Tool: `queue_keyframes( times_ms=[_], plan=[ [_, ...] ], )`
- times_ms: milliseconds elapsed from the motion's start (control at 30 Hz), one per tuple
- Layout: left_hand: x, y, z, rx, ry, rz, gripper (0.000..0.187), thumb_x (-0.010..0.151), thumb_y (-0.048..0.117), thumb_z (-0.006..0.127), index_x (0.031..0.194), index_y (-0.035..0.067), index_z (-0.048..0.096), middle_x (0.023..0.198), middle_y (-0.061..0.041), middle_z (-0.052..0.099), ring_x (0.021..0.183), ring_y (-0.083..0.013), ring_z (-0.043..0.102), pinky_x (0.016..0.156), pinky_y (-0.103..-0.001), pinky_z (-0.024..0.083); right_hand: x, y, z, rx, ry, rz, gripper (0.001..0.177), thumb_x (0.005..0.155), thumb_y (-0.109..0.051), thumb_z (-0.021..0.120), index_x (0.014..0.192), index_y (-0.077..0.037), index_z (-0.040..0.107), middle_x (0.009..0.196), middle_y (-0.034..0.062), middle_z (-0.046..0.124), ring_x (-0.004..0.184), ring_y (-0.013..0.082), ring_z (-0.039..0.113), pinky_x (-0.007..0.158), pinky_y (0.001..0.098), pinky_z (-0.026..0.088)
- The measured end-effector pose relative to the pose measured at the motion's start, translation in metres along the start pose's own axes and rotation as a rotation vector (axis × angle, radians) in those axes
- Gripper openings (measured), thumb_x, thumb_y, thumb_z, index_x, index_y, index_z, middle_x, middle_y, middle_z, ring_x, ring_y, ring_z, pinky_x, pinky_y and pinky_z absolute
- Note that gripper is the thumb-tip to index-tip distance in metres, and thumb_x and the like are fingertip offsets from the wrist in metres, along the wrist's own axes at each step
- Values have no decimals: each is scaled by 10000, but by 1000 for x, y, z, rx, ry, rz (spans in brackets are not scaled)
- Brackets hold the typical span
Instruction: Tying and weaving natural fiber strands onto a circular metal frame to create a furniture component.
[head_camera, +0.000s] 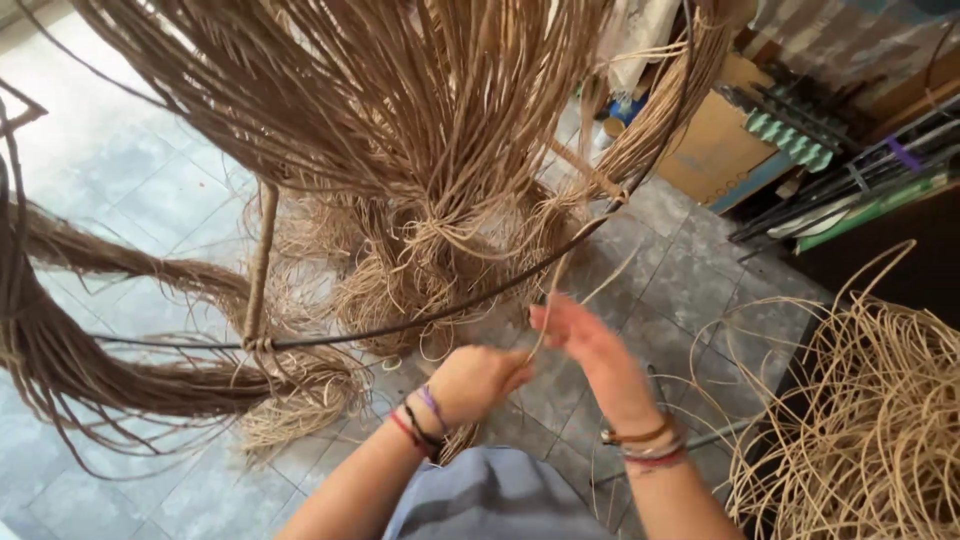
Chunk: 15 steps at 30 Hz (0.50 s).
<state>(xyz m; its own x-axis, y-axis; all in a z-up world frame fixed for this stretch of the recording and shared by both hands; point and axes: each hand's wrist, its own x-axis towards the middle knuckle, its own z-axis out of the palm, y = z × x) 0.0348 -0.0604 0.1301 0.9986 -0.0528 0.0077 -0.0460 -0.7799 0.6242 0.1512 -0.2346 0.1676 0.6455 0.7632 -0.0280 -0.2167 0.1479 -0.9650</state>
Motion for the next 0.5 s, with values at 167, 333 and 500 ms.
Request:
queue_keyframes(
  times_ms=[167, 333, 500],
  plan=[
    [3, -54, 43, 293, -50, 36, 191, 932, 358, 561, 997, 190, 622, 776, -65, 694, 772, -300, 719, 721, -463, 547, -5, 44, -9, -288, -156, -74, 372, 1058, -101, 371, 1236, 42, 664, 653, 103, 630, 667, 275, 686, 721, 393, 546],
    [26, 0, -23, -1275, 95, 241, 729, 911, 114, 416, 1624, 33, 284, 1106, -161, 695, 1083, -203, 658, 1003, -368, 481, -36, 129, -25, -1591, -405, 231, 432, 1046, -482, 423, 1050, -168, 719, 990, 76, 742, 1020, 284, 695, 1116, 625, 294],
    [13, -49, 19, 224, -55, 30, 172, 947, 248, 534, 901, 172, 682, 573, -47, 671, 528, -263, 707, 456, -363, 539, -17, 24, 21, -167, 101, 12, 535, 993, -101, 535, 1519, -17, 481, 1406, 151, 629, 1316, 241, 550, 1159, 479, 363]
  ],
)
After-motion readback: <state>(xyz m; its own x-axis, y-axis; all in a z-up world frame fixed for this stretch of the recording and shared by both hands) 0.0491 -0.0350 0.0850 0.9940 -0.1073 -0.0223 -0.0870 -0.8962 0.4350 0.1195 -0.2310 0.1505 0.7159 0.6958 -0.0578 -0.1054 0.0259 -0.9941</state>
